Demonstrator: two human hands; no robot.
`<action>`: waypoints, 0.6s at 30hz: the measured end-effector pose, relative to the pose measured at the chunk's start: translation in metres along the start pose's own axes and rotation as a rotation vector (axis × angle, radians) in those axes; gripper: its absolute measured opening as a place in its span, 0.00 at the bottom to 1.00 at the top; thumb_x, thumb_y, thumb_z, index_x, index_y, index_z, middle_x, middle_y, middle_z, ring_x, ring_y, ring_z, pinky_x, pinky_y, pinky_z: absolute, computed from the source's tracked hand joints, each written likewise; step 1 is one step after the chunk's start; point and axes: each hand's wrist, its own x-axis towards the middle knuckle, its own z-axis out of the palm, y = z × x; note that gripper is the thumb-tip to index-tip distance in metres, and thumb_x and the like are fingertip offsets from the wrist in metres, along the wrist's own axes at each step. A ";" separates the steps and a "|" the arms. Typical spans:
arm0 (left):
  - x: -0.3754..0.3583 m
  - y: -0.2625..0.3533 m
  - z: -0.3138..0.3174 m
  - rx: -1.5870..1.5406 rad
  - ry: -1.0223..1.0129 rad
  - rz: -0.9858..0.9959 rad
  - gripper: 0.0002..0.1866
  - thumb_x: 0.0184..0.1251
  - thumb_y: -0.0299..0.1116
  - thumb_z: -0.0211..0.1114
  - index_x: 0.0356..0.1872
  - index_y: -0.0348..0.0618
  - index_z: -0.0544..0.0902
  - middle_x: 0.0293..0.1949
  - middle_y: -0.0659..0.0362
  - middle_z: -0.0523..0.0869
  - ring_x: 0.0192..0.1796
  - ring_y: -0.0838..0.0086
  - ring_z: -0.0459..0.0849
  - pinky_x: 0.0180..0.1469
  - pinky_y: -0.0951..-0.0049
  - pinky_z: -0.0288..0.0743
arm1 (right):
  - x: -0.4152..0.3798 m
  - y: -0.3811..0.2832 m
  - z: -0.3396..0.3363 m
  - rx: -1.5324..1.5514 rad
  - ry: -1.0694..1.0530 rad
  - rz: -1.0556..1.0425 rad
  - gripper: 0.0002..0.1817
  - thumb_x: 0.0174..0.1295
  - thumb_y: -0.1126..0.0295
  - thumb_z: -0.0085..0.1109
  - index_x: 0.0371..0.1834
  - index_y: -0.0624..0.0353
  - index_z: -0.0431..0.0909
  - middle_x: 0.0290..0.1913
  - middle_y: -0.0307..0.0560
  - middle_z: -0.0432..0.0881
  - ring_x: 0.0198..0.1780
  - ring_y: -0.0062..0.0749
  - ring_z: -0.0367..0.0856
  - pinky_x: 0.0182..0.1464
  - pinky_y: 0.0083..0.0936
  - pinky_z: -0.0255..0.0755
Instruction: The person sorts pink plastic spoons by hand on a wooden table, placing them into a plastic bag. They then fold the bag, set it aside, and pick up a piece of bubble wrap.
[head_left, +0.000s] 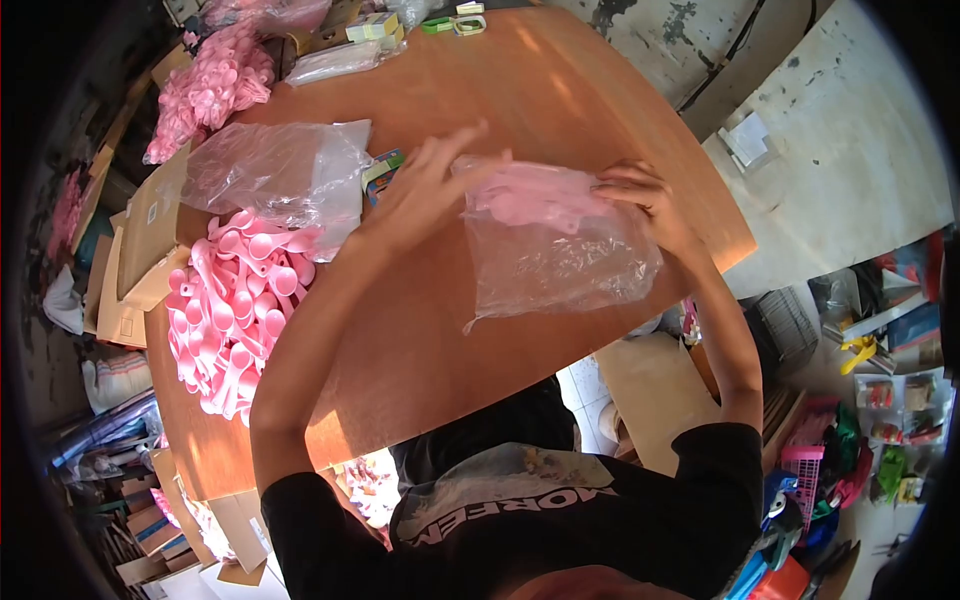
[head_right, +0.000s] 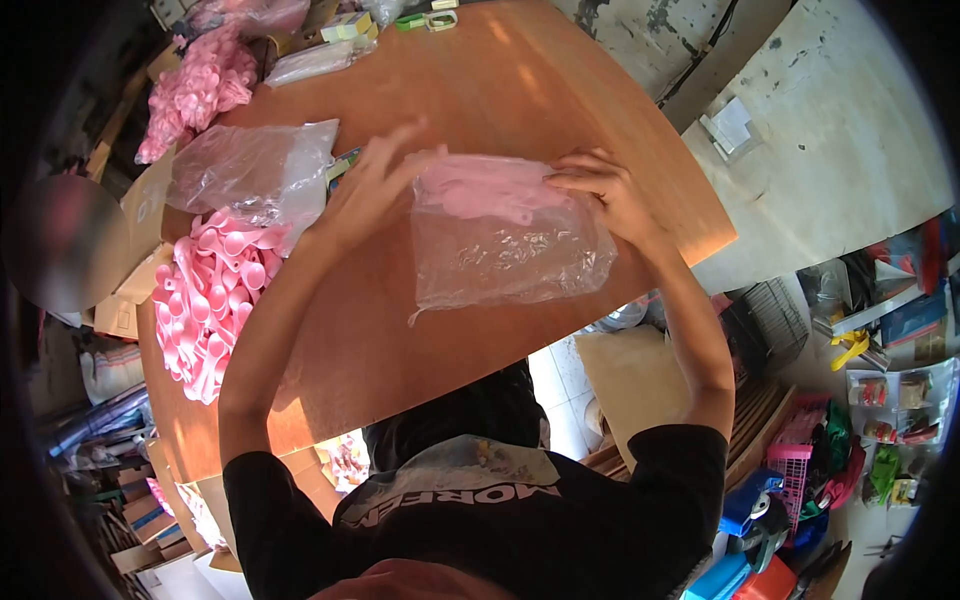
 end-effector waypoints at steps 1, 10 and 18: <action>-0.004 -0.005 -0.008 0.091 -0.104 0.246 0.23 0.55 0.25 0.63 0.54 0.54 0.78 0.57 0.55 0.79 0.60 0.60 0.76 0.58 0.60 0.71 | -0.003 0.003 0.003 0.007 -0.027 0.030 0.17 0.49 0.78 0.64 0.45 0.56 0.86 0.49 0.45 0.84 0.55 0.44 0.78 0.58 0.38 0.70; -0.028 -0.017 0.005 0.031 -0.286 0.444 0.16 0.55 0.32 0.65 0.48 0.52 0.82 0.58 0.58 0.79 0.59 0.63 0.76 0.61 0.58 0.69 | -0.033 -0.038 -0.021 -0.466 0.012 -0.383 0.16 0.54 0.69 0.66 0.47 0.58 0.83 0.51 0.54 0.81 0.56 0.52 0.77 0.59 0.47 0.70; -0.025 -0.024 0.021 -0.346 -0.583 -0.349 0.12 0.62 0.29 0.63 0.46 0.38 0.80 0.33 0.49 0.86 0.29 0.51 0.82 0.39 0.57 0.79 | -0.034 -0.035 0.021 0.640 0.279 0.611 0.16 0.69 0.64 0.55 0.30 0.65 0.84 0.27 0.45 0.83 0.33 0.22 0.80 0.39 0.24 0.73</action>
